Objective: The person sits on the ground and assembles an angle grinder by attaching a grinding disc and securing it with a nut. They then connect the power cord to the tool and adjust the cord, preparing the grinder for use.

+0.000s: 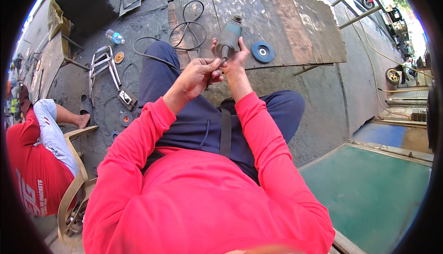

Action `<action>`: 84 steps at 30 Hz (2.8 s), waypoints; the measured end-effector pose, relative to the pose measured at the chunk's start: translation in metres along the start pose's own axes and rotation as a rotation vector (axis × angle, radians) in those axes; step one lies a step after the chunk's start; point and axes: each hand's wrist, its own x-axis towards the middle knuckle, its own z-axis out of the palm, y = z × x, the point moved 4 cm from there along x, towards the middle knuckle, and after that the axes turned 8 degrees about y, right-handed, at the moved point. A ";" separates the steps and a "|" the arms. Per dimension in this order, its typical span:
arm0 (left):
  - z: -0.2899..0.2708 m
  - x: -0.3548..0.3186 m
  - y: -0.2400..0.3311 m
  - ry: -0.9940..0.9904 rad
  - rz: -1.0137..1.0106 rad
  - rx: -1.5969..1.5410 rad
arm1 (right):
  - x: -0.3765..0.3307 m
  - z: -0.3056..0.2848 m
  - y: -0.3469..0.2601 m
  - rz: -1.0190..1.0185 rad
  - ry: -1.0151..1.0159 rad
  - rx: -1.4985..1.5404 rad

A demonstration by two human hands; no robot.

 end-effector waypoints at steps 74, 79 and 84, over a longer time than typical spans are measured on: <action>-0.007 -0.054 0.034 -0.099 0.017 0.600 | 0.000 -0.016 -0.044 0.215 0.104 0.003; -0.027 -0.039 0.005 -0.028 -0.099 0.865 | 0.004 -0.019 -0.043 0.183 0.076 -0.033; -0.022 -0.029 -0.017 0.002 -0.064 1.021 | 0.002 -0.019 -0.043 0.180 0.102 -0.032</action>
